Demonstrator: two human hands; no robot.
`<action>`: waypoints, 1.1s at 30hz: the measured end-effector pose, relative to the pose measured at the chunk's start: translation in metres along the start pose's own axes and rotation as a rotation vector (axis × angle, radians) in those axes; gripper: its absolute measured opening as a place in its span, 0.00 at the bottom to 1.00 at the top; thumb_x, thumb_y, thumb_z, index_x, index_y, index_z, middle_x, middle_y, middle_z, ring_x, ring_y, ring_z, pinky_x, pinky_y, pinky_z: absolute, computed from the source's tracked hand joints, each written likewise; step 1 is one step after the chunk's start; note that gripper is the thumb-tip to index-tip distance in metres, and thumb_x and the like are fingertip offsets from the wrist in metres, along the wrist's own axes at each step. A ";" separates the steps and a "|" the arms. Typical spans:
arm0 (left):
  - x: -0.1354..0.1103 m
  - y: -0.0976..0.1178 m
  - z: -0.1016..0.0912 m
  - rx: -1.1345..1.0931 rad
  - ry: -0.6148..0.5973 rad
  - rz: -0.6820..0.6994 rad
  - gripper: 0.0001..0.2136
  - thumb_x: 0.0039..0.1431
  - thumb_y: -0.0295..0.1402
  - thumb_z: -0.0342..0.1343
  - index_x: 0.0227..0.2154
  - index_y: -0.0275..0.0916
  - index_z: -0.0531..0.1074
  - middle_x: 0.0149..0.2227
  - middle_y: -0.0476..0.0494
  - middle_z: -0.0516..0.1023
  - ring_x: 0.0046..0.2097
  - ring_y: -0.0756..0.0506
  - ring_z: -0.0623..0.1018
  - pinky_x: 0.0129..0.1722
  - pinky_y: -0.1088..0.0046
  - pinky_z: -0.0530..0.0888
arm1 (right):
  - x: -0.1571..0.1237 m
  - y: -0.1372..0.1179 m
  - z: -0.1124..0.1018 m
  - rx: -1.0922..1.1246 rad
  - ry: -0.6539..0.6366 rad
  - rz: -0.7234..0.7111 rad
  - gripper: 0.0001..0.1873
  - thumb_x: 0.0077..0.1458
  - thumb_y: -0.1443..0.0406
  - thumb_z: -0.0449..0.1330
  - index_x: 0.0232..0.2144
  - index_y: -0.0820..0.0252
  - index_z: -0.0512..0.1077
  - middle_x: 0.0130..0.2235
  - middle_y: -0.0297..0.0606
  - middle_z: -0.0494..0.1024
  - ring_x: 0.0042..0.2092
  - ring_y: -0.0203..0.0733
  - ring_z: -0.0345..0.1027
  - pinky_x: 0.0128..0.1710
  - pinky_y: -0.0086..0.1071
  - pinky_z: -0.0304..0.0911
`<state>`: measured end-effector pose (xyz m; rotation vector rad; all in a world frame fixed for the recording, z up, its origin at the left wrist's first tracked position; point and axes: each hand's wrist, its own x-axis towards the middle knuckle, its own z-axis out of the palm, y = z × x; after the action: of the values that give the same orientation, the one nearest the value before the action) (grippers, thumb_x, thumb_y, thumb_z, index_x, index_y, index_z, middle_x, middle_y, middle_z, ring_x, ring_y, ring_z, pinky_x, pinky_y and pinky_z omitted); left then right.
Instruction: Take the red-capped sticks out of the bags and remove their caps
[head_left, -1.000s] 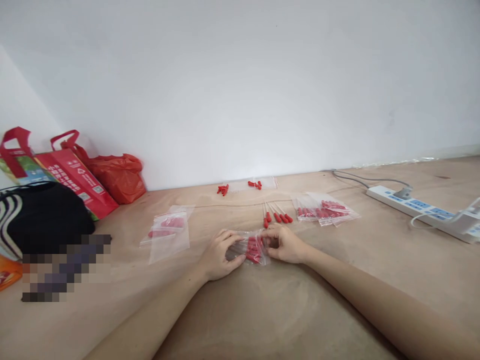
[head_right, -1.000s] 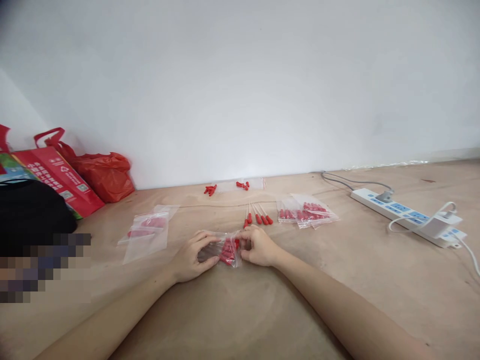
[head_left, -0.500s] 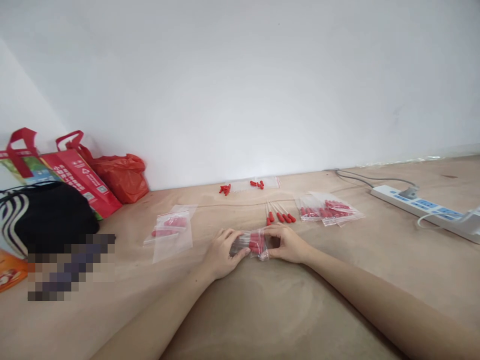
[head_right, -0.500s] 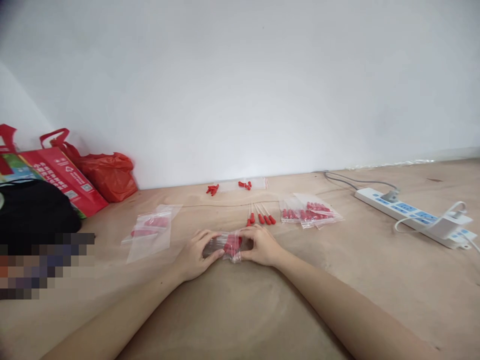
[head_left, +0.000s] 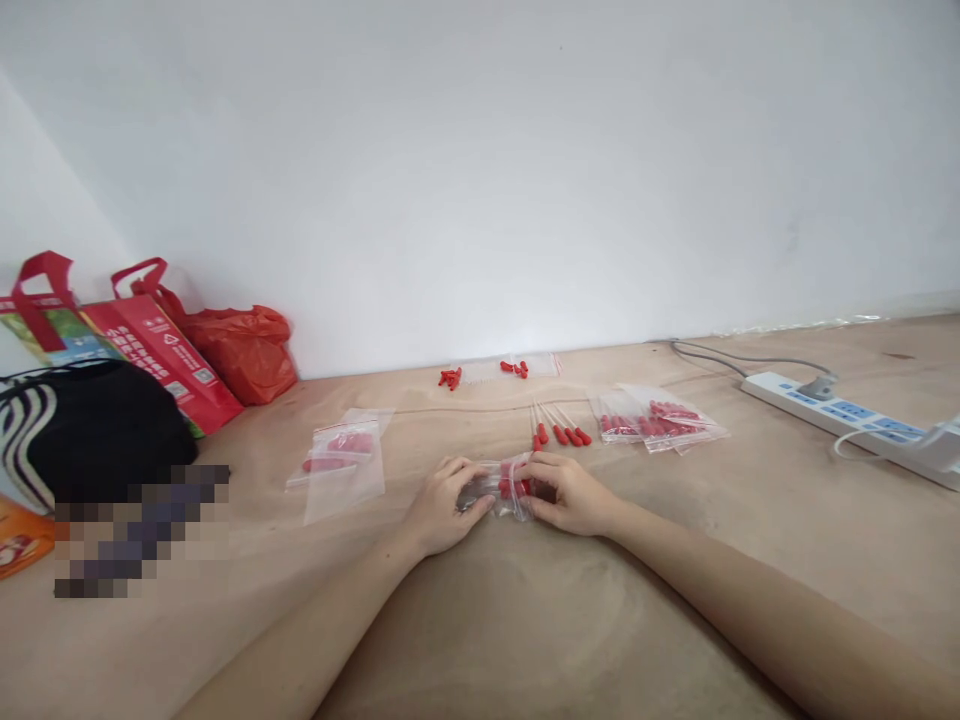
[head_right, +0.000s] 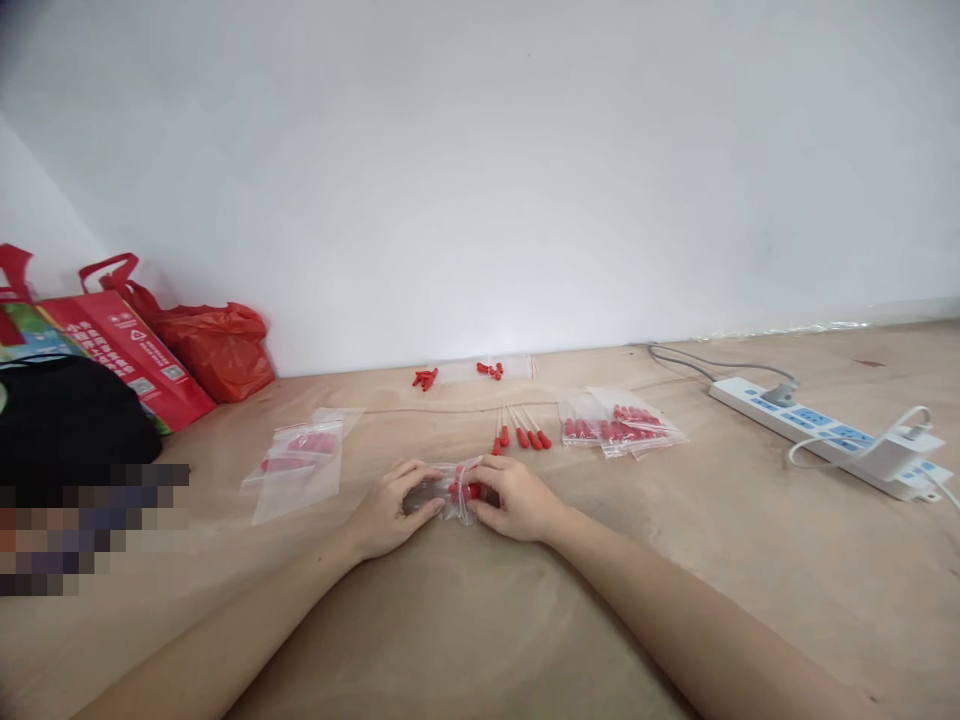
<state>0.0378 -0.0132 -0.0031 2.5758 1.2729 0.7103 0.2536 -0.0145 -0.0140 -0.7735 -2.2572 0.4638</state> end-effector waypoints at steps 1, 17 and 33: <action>0.000 0.000 0.000 0.000 0.000 -0.001 0.11 0.53 0.35 0.51 0.38 0.39 0.68 0.38 0.44 0.71 0.42 0.45 0.69 0.42 0.68 0.67 | 0.000 -0.001 0.000 -0.047 -0.011 0.005 0.13 0.47 0.69 0.56 0.39 0.59 0.69 0.37 0.39 0.71 0.37 0.37 0.64 0.37 0.31 0.61; 0.000 -0.002 0.000 -0.007 -0.022 0.004 0.11 0.52 0.37 0.52 0.38 0.40 0.69 0.38 0.45 0.71 0.42 0.45 0.70 0.41 0.68 0.67 | 0.000 -0.002 -0.010 -0.165 0.004 0.174 0.08 0.37 0.65 0.61 0.24 0.60 0.67 0.29 0.34 0.70 0.33 0.37 0.62 0.32 0.28 0.57; -0.003 -0.002 -0.005 0.061 -0.025 -0.003 0.14 0.52 0.37 0.52 0.42 0.41 0.67 0.43 0.43 0.70 0.46 0.43 0.69 0.46 0.63 0.66 | -0.021 0.003 -0.036 0.012 -0.097 0.168 0.18 0.40 0.70 0.56 0.39 0.58 0.67 0.30 0.32 0.70 0.27 0.31 0.61 0.25 0.25 0.57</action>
<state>0.0326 -0.0146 0.0000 2.6219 1.3096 0.6464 0.2929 -0.0215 -0.0009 -0.9580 -2.2858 0.6046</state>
